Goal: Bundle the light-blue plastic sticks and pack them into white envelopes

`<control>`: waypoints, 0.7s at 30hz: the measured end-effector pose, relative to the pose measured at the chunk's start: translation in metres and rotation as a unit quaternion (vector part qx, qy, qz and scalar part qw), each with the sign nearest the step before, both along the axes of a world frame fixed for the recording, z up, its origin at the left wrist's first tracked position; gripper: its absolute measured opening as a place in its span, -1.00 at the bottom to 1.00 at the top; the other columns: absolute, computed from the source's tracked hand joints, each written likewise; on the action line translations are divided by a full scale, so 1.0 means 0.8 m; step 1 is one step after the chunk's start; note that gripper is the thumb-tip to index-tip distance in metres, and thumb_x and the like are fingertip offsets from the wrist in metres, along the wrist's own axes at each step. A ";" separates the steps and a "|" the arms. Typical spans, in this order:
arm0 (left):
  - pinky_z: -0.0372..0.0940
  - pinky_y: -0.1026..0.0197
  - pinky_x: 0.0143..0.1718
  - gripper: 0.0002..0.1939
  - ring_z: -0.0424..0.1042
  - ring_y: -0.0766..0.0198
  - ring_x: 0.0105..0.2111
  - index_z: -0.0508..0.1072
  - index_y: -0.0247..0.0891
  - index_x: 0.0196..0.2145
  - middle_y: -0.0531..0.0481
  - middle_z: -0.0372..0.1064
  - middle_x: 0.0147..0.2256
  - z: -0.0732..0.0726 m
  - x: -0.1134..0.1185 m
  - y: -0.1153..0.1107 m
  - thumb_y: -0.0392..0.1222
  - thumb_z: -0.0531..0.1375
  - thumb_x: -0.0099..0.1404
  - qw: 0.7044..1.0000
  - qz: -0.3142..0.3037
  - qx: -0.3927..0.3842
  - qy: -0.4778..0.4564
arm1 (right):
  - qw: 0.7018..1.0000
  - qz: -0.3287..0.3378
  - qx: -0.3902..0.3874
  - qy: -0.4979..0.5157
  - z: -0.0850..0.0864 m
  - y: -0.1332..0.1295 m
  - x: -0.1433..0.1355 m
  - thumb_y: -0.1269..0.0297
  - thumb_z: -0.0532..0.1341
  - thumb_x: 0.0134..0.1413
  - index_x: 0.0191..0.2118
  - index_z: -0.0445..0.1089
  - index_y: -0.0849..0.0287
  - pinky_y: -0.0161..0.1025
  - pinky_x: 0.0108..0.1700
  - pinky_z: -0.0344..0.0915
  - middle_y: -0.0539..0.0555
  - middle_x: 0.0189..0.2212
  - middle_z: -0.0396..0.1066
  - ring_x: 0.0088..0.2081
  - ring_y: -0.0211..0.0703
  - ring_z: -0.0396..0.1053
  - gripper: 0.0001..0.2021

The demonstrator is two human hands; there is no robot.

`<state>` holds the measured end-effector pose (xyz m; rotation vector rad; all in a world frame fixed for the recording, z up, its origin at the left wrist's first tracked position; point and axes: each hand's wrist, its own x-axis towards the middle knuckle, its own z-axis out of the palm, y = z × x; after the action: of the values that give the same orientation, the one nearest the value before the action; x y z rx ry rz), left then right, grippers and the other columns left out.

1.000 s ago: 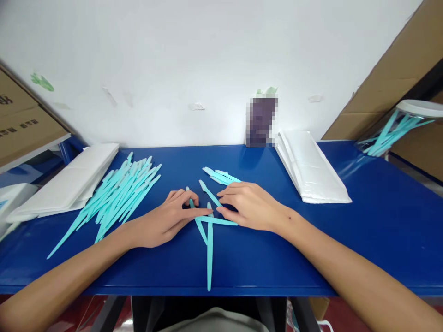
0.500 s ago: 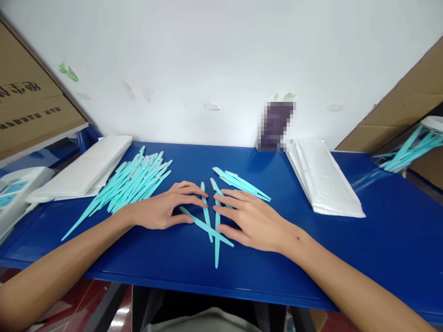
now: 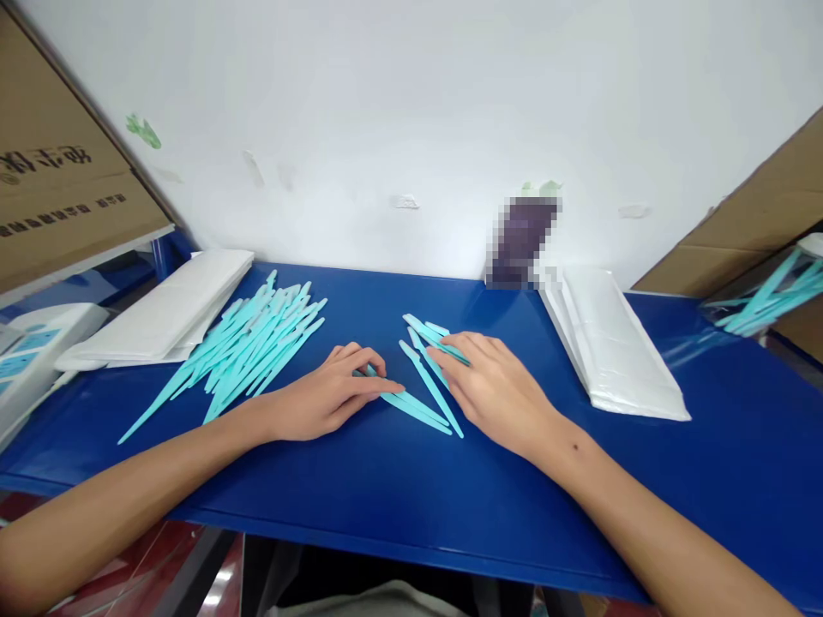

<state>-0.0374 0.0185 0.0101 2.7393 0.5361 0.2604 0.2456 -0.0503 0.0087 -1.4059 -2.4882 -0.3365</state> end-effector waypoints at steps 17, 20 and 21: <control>0.04 -0.29 0.31 -0.53 -0.08 -0.09 0.44 0.18 -0.06 0.38 -0.16 -0.05 0.45 -0.009 0.020 0.007 -0.13 -0.14 0.60 0.997 0.011 0.061 0.035 | 0.993 0.020 -0.099 0.057 -0.014 0.012 0.012 0.31 -0.06 0.44 0.28 0.37 0.14 0.08 0.23 0.40 0.09 0.26 0.37 0.27 0.02 0.34 -0.55; 0.02 -0.28 0.32 -0.53 -0.10 -0.07 0.45 0.17 -0.03 0.38 -0.13 -0.09 0.46 -0.009 0.018 0.007 -0.10 -0.15 0.60 0.998 0.016 0.053 0.034 | 0.992 -0.029 -0.108 0.066 -0.014 0.014 0.016 0.21 -0.04 0.45 0.25 0.41 0.09 0.10 0.20 0.42 0.07 0.25 0.37 0.25 0.03 0.36 -0.57; -0.01 -0.27 0.34 -0.52 -0.12 -0.06 0.46 0.17 -0.03 0.39 -0.12 -0.09 0.46 -0.009 0.018 0.007 -0.10 -0.15 0.61 0.998 0.015 0.047 0.034 | 0.991 -0.038 -0.109 0.069 -0.014 0.014 0.017 0.19 -0.03 0.45 0.24 0.42 0.08 0.11 0.20 0.42 0.06 0.25 0.37 0.25 0.03 0.36 -0.57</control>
<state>-0.0230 0.0241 0.0029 2.8418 0.5980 0.2046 0.2590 -0.0388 -0.0024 -1.5522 -2.4213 0.0208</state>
